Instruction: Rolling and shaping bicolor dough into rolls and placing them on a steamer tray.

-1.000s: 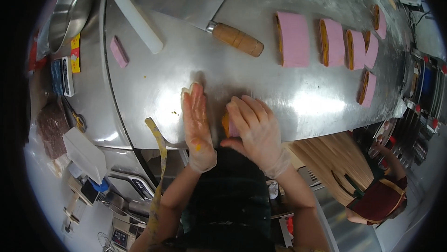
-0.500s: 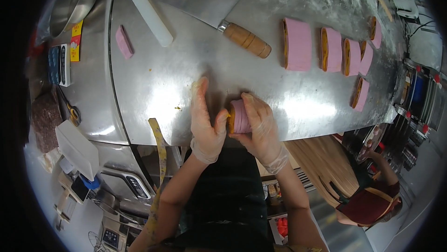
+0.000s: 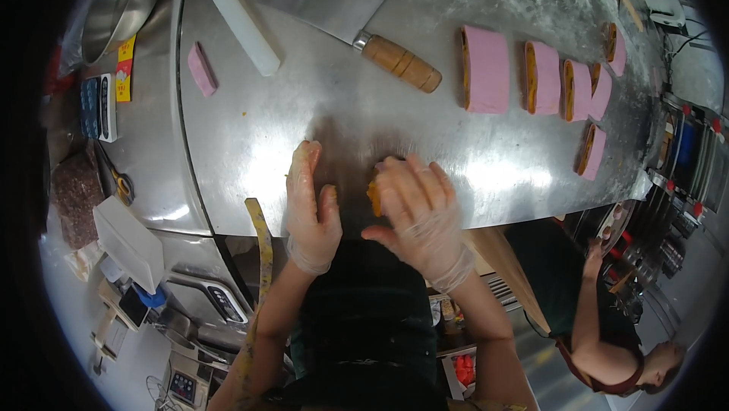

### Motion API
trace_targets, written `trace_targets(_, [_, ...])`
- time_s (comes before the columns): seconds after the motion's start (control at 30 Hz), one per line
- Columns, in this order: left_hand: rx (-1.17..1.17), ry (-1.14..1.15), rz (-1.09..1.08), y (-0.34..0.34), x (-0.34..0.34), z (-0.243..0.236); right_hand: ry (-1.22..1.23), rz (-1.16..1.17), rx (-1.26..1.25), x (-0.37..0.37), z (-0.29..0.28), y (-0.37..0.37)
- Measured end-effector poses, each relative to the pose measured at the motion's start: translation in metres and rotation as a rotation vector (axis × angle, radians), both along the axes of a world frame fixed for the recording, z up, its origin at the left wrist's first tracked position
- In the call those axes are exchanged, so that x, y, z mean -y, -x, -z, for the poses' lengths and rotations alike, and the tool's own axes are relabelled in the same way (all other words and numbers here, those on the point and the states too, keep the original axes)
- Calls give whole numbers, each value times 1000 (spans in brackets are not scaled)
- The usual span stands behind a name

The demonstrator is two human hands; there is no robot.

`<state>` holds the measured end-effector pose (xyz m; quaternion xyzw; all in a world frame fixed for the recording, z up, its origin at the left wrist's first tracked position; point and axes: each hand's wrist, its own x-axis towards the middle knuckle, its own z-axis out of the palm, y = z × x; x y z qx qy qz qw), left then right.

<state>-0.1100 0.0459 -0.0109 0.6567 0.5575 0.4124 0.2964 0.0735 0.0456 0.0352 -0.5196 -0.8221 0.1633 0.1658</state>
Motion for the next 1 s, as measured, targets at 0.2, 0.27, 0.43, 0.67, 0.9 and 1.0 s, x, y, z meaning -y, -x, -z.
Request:
trace_targets(0.2, [89, 46, 68, 4, 13, 1, 234, -161, 350, -6, -11, 4])
trace_targets(0.27, [185, 98, 62, -1, 11, -2, 148, -9, 9, -5, -5, 1])
trace_targets(0.43, [578, 247, 149, -51, 5, 1, 393, 545, -819, 17, 26, 17])
trace_targets(0.67, [693, 251, 112, -53, 7, 11, 402, 662, -977, 22, 27, 27])
trace_targets(0.9, [648, 188, -40, -28, 10, 0, 157, 80, -16, -5, 3, -4])
trace_targets(1.0, [644, 266, -168, -25, 16, -1, 185, -28, 82, -11, 13, -3])
